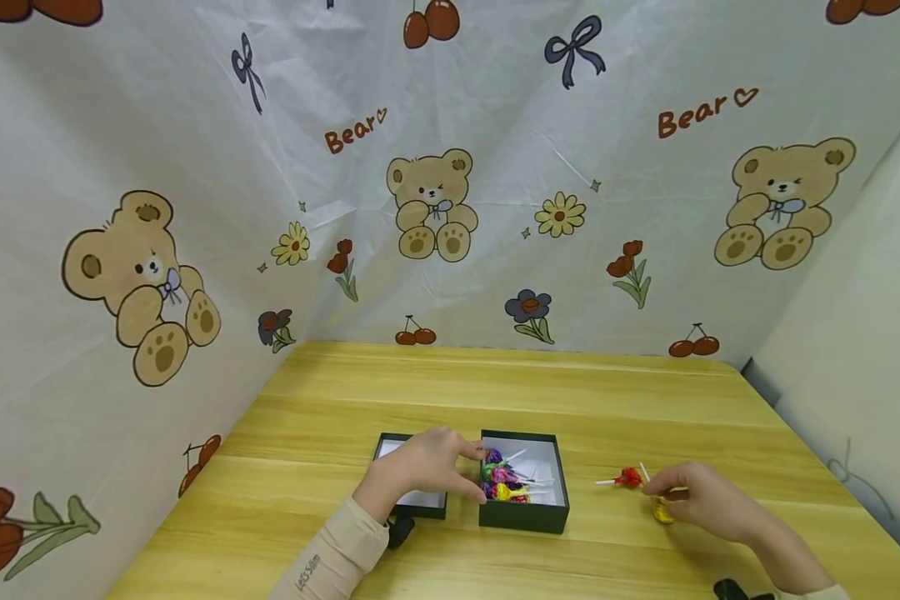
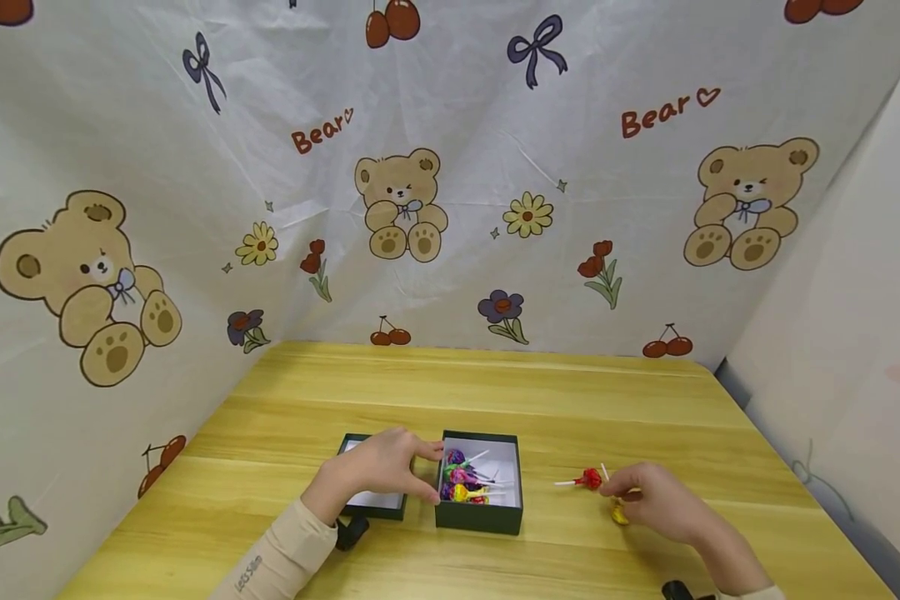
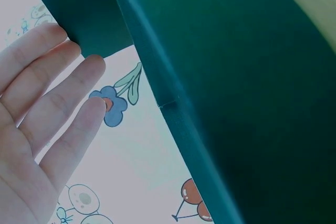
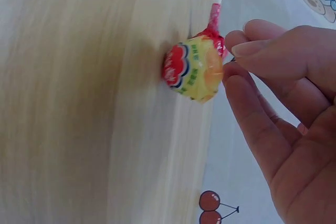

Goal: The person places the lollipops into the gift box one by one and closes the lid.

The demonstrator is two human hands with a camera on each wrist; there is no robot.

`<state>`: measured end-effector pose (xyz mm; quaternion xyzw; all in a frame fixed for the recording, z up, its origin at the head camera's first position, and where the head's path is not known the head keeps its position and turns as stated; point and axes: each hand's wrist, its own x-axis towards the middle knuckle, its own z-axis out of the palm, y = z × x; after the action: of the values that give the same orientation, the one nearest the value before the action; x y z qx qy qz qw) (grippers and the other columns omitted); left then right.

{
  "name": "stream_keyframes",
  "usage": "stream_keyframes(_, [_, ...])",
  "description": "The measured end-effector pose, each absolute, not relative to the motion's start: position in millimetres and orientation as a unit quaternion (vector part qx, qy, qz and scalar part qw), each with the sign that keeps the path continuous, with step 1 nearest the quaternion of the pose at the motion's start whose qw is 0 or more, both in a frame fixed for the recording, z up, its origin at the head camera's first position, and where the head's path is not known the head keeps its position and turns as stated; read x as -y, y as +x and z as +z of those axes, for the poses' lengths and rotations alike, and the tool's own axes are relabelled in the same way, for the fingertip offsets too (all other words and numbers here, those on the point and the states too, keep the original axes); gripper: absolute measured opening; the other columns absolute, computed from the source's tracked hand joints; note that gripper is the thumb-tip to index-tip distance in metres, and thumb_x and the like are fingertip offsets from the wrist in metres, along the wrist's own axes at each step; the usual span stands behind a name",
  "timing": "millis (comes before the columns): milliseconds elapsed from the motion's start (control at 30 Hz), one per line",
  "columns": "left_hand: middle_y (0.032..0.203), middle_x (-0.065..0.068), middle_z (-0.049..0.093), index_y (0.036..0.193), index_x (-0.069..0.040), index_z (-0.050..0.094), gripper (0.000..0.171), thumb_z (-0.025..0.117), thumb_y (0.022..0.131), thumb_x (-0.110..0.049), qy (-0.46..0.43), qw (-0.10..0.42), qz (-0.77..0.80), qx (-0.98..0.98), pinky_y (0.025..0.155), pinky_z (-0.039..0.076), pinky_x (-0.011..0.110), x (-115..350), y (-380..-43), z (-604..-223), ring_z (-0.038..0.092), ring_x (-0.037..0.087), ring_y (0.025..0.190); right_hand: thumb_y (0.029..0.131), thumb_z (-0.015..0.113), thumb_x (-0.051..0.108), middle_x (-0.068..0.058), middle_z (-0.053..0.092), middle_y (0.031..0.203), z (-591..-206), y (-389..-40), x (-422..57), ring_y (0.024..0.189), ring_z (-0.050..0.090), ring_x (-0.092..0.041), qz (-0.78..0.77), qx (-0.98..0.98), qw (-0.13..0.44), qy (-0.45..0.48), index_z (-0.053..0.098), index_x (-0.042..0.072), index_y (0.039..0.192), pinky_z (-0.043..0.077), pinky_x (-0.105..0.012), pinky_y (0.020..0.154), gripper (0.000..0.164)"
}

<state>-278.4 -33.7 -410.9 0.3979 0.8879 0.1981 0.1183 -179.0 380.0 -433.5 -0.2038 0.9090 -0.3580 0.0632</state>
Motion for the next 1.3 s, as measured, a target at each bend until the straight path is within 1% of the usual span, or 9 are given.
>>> stream_keyframes(167, [0.147, -0.004, 0.055, 0.135, -0.016, 0.065, 0.064, 0.08, 0.082, -0.049, 0.398, 0.121, 0.2, -0.887, 0.048, 0.031, 0.023, 34.4, -278.6, -411.8, 0.012, 0.006, 0.045, 0.084, 0.069, -0.006, -0.023, 0.072, 0.105, -438.1, -180.6, -384.3, 0.096, 0.061, 0.006, -0.355, -0.907, 0.06, -0.218, 0.073, -0.008, 0.105, 0.058, -0.029, 0.08, 0.021])
stream_keyframes(267, [0.148, -0.003, 0.055, 0.135, -0.016, 0.065, 0.064, 0.079, 0.082, -0.048, 0.399, 0.12, 0.199, -0.887, 0.05, 0.033, 0.023, 34.8, -278.5, -411.4, 0.013, 0.006, 0.046, 0.084, 0.067, -0.008, -0.023, 0.072, 0.104, -441.1, -181.7, -386.6, 0.096, 0.061, 0.007, -0.365, -0.903, 0.063, -0.22, 0.073, -0.009, 0.104, 0.055, -0.021, 0.079, 0.021])
stream_keyframes(400, [0.148, -0.004, 0.054, 0.135, -0.016, 0.065, 0.064, 0.079, 0.082, -0.049, 0.397, 0.122, 0.199, -0.888, 0.049, 0.032, 0.023, 34.7, -278.2, -411.9, 0.012, 0.006, 0.046, 0.083, 0.065, -0.01, -0.021, 0.074, 0.1, -445.0, -183.0, -390.3, 0.094, 0.061, 0.007, -0.377, -0.898, 0.069, -0.219, 0.073, -0.009, 0.102, 0.055, -0.02, 0.076, 0.02])
stream_keyframes(633, [0.148, -0.004, 0.055, 0.135, -0.015, 0.065, 0.064, 0.079, 0.082, -0.048, 0.394, 0.127, 0.203, -0.887, 0.046, 0.028, 0.024, 34.7, -278.2, -411.9, 0.012, 0.006, 0.045, 0.083, 0.068, -0.007, -0.015, 0.075, 0.098, -448.8, -182.2, -396.8, 0.089, 0.062, 0.006, -0.39, -0.893, 0.091, -0.207, 0.072, -0.01, 0.1, 0.053, -0.02, 0.07, 0.019])
stream_keyframes(700, [0.147, -0.004, 0.055, 0.135, -0.015, 0.065, 0.064, 0.08, 0.082, -0.048, 0.395, 0.125, 0.204, -0.887, 0.046, 0.028, 0.023, 34.7, -278.5, -411.5, 0.012, 0.006, 0.045, 0.084, 0.067, -0.006, -0.018, 0.074, 0.1, -448.6, -181.8, -397.2, 0.088, 0.062, 0.005, -0.399, -0.89, 0.101, -0.195, 0.071, -0.011, 0.102, 0.053, -0.021, 0.07, 0.019])
stream_keyframes(867, [0.147, -0.003, 0.056, 0.135, -0.015, 0.066, 0.064, 0.08, 0.082, -0.048, 0.395, 0.122, 0.205, -0.887, 0.046, 0.028, 0.023, 34.9, -278.7, -411.4, 0.012, 0.007, 0.045, 0.089, 0.067, -0.004, -0.034, 0.066, 0.111, -446.5, -181.0, -396.8, 0.089, 0.065, 0.003, -0.428, -0.879, 0.121, -0.171, 0.067, -0.018, 0.109, 0.057, -0.023, 0.072, 0.024])
stream_keyframes(967, [0.147, -0.003, 0.056, 0.135, -0.015, 0.066, 0.064, 0.08, 0.082, -0.049, 0.395, 0.121, 0.205, -0.887, 0.046, 0.028, 0.023, 35.0, -278.6, -412.0, 0.012, 0.007, 0.045, 0.09, 0.066, -0.002, -0.04, 0.062, 0.114, -445.0, -179.7, -395.8, 0.089, 0.067, 0.002, -0.441, -0.874, 0.128, -0.16, 0.064, -0.021, 0.113, 0.058, -0.025, 0.073, 0.029])
stream_keyframes(1100, [0.147, -0.004, 0.055, 0.135, -0.015, 0.066, 0.065, 0.08, 0.081, -0.049, 0.393, 0.121, 0.206, -0.888, 0.046, 0.027, 0.023, 34.8, -278.2, -412.4, 0.011, 0.007, 0.045, 0.09, 0.068, 0.001, -0.036, 0.066, 0.113, -444.5, -177.9, -394.6, 0.089, 0.065, 0.003, -0.42, -0.886, 0.118, -0.16, 0.065, -0.02, 0.114, 0.057, -0.023, 0.073, 0.032])
stream_keyframes(1300, [0.148, -0.003, 0.055, 0.136, -0.016, 0.065, 0.065, 0.08, 0.082, -0.048, 0.391, 0.123, 0.205, -0.889, 0.046, 0.027, 0.024, 34.2, -277.4, -410.5, 0.012, 0.007, 0.045, 0.089, 0.066, -0.003, -0.034, 0.067, 0.115, -445.1, -176.5, -394.8, 0.09, 0.063, 0.005, -0.403, -0.894, 0.116, -0.156, 0.064, -0.019, 0.117, 0.055, -0.021, 0.072, 0.032])
